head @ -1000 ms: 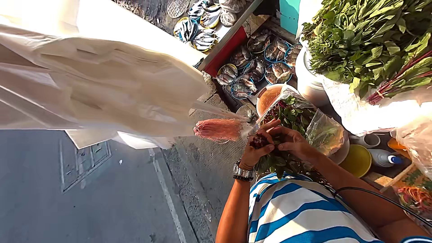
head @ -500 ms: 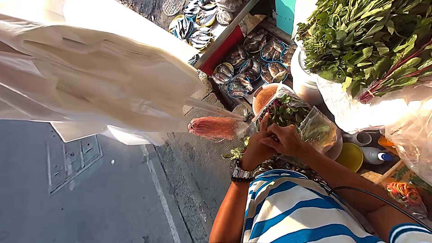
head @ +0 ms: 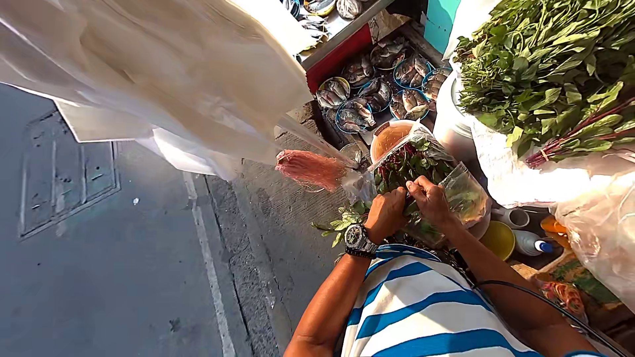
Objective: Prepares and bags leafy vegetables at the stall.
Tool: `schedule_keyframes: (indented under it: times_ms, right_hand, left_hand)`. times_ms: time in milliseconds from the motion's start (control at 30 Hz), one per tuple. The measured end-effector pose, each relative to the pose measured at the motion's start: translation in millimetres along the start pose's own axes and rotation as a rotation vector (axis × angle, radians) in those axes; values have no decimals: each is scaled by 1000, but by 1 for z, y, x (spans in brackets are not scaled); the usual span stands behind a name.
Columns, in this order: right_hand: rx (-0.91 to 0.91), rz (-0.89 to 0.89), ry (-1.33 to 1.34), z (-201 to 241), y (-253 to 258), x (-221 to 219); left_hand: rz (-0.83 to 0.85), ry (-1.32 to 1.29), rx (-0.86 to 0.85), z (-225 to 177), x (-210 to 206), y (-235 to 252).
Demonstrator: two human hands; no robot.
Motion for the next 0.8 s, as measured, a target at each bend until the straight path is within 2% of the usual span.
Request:
schedule_keyframes:
  times_ms: [67, 133, 167, 233, 267, 300, 333, 400, 467, 533, 633, 700, 733, 767, 800]
  right_hand:
    - [-13, -54, 25, -14, 0, 0]
    - [-57, -89, 108, -38, 3, 3]
    - [-106, -103, 150, -55, 6, 5]
    - [-239, -177, 307, -94, 9, 14]
    - [-333, -220, 416, -113, 6, 16]
    - [-469, -241, 548, -124, 0, 17]
    - [-588, -279, 662, -133, -5, 15]
    - [-717, -309, 911, -140, -10, 8]
    - [-755, -334, 1056, -140, -13, 7]
    - [-734, -342, 1095, -138, -11, 8]
    - [-711, -341, 948, -130, -8, 12]
    - [-612, -343, 824, -123, -10, 17]
    - [-537, -330, 880, -131, -9, 7]
    - [-400, -351, 1084, -149, -5, -13]
    - [-216, -425, 1433, -172, 2, -37]
  left_hand:
    - [16, 63, 35, -5, -3, 6]
    - [-60, 117, -1, -19, 0, 5]
    - [-115, 141, -68, -33, 2, -1]
    - [-324, 212, -316, -79, 9, -27]
    - [-374, 209, -450, -102, 7, -44]
    - [-336, 164, -578, -120, -1, -57]
    - [-231, 94, -685, -131, -14, -64]
    - [-22, -58, -803, -133, -41, -61]
    - [56, -93, -774, -125, -53, -50]
    - [25, -93, -742, -120, -47, -42]
    - [-166, -56, -733, -122, -25, -34]
    - [-314, 112, -647, -122, -13, -21]
    - [-345, 243, -564, -119, -12, -10]
    - [-347, 363, -470, -111, -14, 4]
    - [-367, 432, -400, -99, -17, 18]
Point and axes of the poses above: each hand's wrist, its own y-axis towards the middle knuckle, its own x-axis out of the back of the hand, z = x × y, the point moved 10 cm from there along y, towards the middle knuckle, and after that the axes turned 11 degrees about z, right-handed, at the moved point
